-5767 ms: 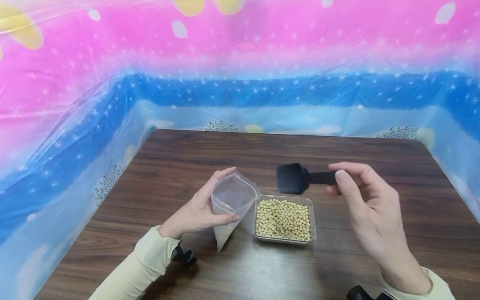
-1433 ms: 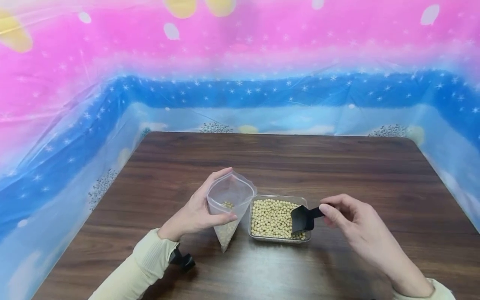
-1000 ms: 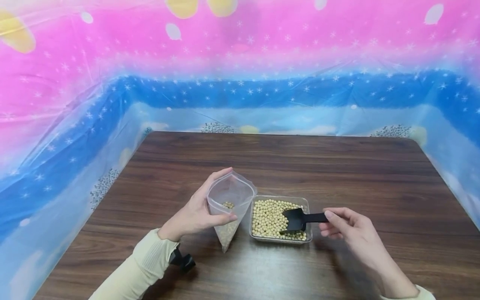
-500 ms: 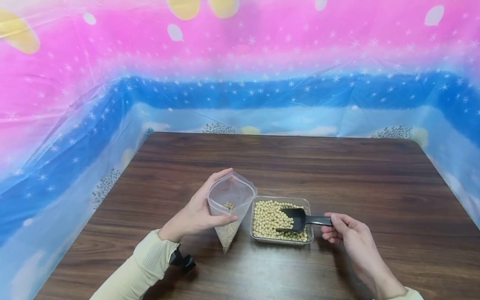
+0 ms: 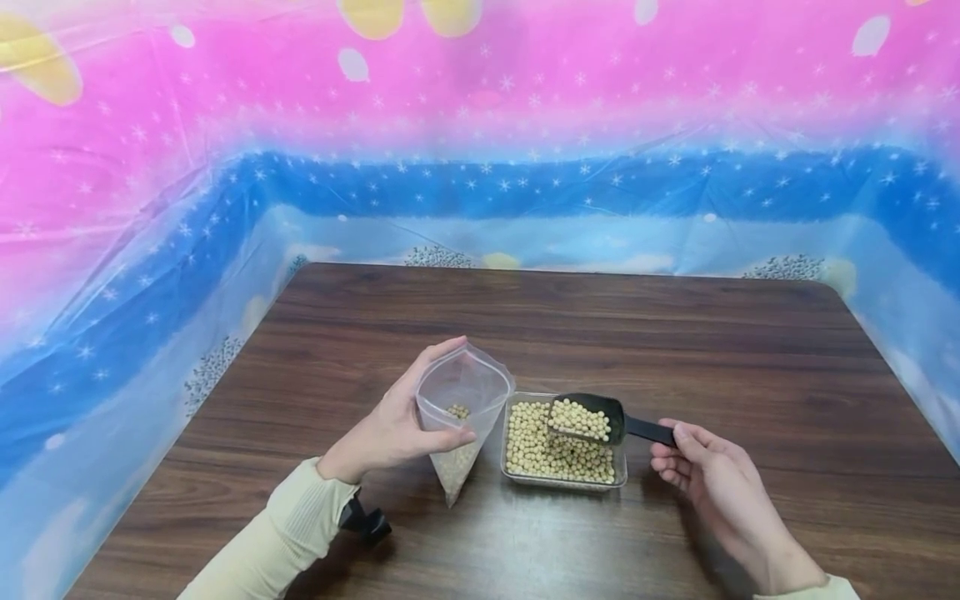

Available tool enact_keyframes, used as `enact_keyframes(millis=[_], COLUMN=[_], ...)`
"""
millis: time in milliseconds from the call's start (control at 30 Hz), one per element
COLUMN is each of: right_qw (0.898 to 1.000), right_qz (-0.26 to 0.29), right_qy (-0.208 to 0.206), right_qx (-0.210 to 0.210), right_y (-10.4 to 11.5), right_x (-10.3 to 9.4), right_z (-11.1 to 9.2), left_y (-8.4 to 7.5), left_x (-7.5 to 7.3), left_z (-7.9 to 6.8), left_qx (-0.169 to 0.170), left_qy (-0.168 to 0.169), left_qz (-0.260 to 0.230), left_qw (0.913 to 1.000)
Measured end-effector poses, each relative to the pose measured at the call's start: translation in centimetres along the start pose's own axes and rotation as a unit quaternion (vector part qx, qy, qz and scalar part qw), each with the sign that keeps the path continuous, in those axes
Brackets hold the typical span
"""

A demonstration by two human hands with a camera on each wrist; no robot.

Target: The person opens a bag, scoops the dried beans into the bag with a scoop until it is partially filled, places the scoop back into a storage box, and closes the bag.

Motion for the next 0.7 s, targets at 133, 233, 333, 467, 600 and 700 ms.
enact_keyframes(millis=[133,233,333,467,600,700], right_qw=[0.999,0.998,0.996,0.991,0.989,0.989], right_qz=[0.035,0.056,0.067,0.065,0.045,0.020], right_qy=[0.006,0.013,0.035,0.059,0.058,0.056], right_qx=[-0.007,-0.023,-0.055,-0.096,-0.126,-0.138], right_y=[1.6,3.1,4.8,7.0,8.9,9.7], right_x=[0.1,0.4,1.0,2.2,4.0,5.5], right_z=[-0.3,-0.5,-0.8,-1.2,-1.4,-1.4], left_y=[0.1,0.0,0.0,0.0,0.0,-0.3], left_x=[0.0,0.1,0.1,0.2,0.3,0.3], left_z=[0.1,0.2,0.3,0.4,0.4,0.4], left_qx=[0.001,-0.002,-0.001,0.001,-0.007,-0.020], left_qy=[0.002,0.003,0.004,0.007,0.009,0.009], left_qz=[0.006,0.005,-0.001,-0.005,-0.005,-0.005], left_qw=[1.0000,1.0000,1.0000,1.0000,0.9999,0.9997])
Point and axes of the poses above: each hand's wrist, its own z-axis towards the middle knuckle, its own x-axis out of the palm, y = z × x, the point moved 2 cm from there along z, towards the middle knuckle, and after that the axes turned 7 degrees about x, right-handed, at the moved point
